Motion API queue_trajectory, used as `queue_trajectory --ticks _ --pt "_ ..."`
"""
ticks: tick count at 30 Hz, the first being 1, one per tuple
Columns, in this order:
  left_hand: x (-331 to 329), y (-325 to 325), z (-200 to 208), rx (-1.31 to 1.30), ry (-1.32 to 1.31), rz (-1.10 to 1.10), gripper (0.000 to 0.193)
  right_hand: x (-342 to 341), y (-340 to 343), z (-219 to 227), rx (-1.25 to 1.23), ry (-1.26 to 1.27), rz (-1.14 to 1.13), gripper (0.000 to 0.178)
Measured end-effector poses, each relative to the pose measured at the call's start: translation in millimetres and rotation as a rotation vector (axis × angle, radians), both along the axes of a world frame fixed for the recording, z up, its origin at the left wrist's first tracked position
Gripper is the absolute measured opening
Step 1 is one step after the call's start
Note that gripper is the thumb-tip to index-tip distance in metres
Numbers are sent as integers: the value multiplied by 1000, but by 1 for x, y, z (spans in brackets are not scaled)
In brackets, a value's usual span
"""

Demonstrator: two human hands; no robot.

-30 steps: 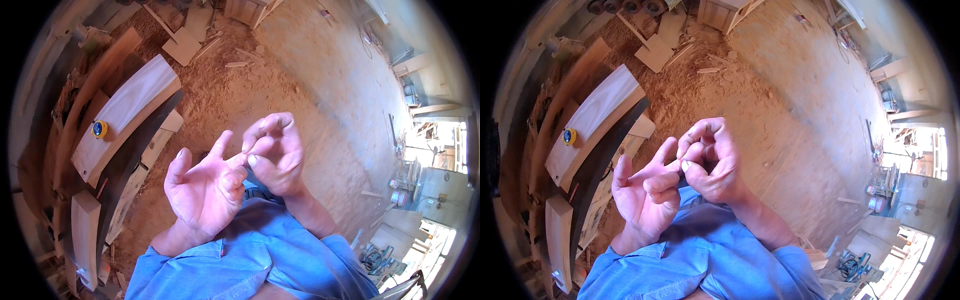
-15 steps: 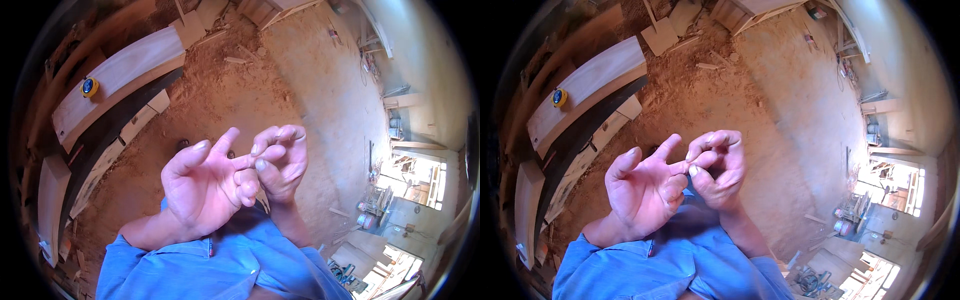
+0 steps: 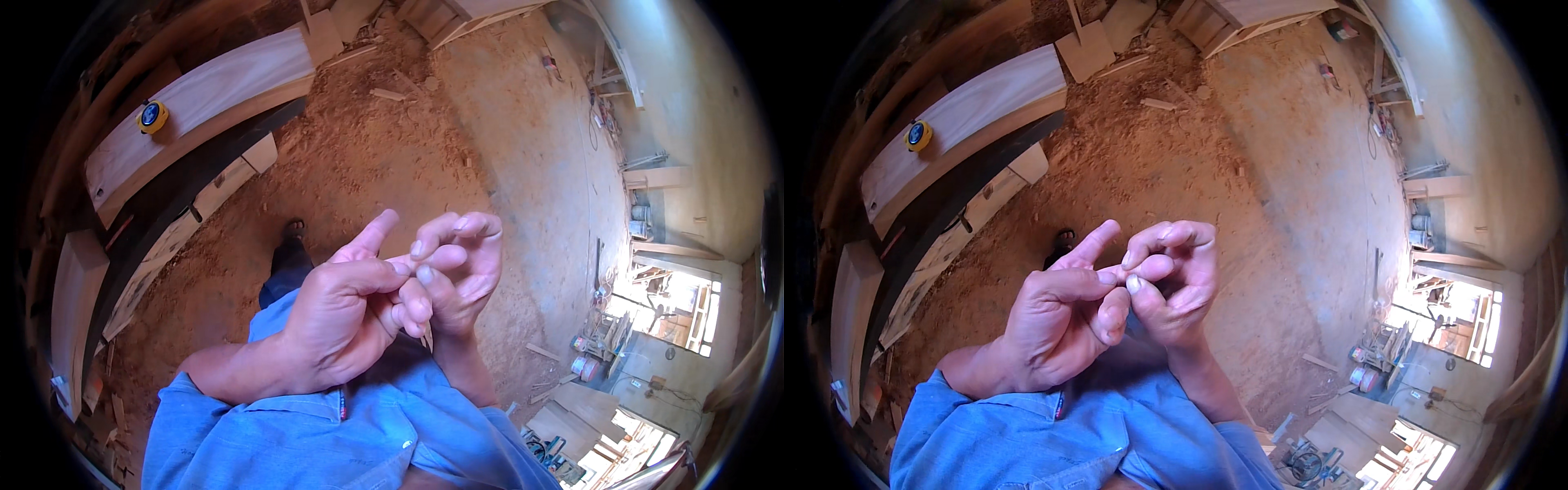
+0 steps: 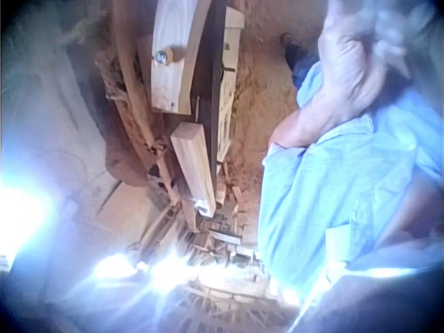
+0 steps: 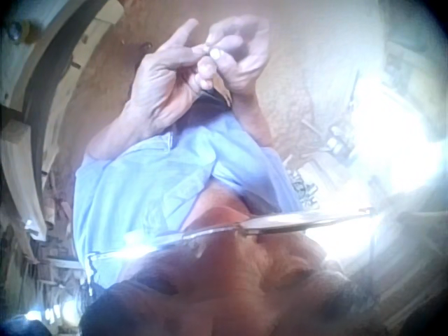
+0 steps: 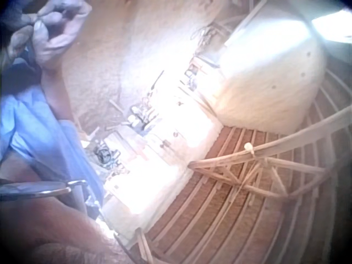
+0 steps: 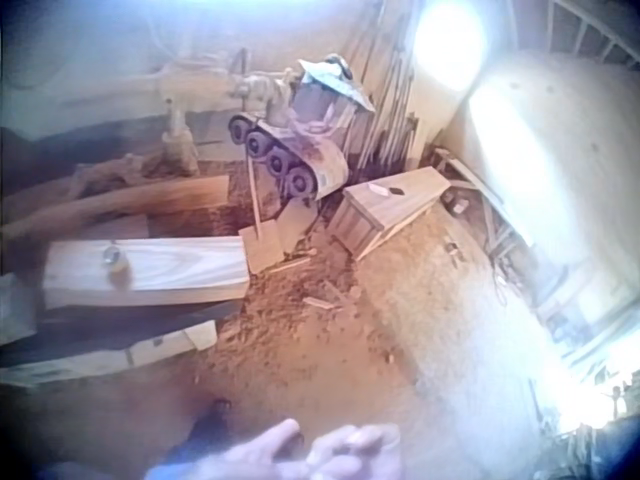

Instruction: The person measures and marks a wooden plank using a try square and a pencil. They then use a tape measure to verify dimensions and mark additional points on the wood. Finally, the person picks up a different piece of wood and places it on a workbench.

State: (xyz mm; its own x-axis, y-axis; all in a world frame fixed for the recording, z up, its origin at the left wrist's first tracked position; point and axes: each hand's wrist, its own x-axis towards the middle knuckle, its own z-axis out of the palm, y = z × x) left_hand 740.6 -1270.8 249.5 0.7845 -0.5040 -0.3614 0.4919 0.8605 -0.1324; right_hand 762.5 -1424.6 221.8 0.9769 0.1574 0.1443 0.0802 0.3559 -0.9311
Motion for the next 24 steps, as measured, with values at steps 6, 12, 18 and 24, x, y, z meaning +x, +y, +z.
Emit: queue_trajectory --ticks 6,12,18,24 --pt "0 2 17 211 75 -92 72 -7 0 0 -42 -22 7 52" --pt "-3 1 18 260 60 -119 71 -9 0 5 -80 -92 7 53" --pt "-4 1 18 264 29 -127 72 -8 0 8 -103 -159 6 54" --pt "-4 3 18 267 21 -141 71 -8 1 7 -134 -190 -17 53"
